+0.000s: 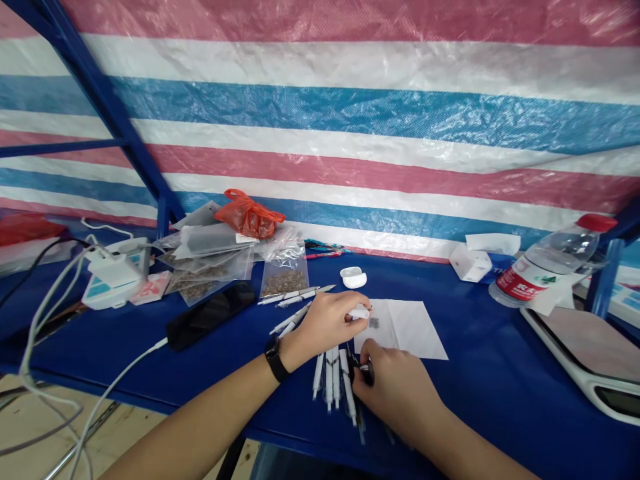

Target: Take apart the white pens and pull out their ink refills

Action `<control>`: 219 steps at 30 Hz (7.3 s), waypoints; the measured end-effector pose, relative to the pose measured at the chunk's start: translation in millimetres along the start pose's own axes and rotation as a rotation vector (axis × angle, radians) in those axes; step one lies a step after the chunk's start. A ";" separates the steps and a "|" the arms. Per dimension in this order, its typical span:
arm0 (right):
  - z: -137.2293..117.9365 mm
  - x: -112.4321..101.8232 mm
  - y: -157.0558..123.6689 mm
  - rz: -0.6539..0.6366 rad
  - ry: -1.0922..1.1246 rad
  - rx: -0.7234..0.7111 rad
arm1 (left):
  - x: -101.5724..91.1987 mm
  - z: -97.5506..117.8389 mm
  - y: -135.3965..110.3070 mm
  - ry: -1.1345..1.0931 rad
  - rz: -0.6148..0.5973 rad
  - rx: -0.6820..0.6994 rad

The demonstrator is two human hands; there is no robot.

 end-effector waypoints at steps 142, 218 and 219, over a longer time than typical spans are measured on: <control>44.3 -74.0 4.5 0.549 1.474 -0.206 | 8.6 30.5 -3.4 -1.178 -0.638 -0.721; 53.2 -79.3 2.4 0.570 1.175 -0.234 | 6.5 29.5 -6.5 -0.822 -0.757 -0.591; 52.7 -79.4 2.1 0.565 1.171 -0.240 | 6.1 29.5 -6.4 -0.813 -0.754 -0.583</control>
Point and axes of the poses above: each hand's wrist, its own y-axis towards the middle knuckle, its own x-axis out of the palm, z = x × y, the point moved 4 cm from there along y, towards the middle knuckle, and after that the axes turned 12 degrees about y, right-handed, at the moved point
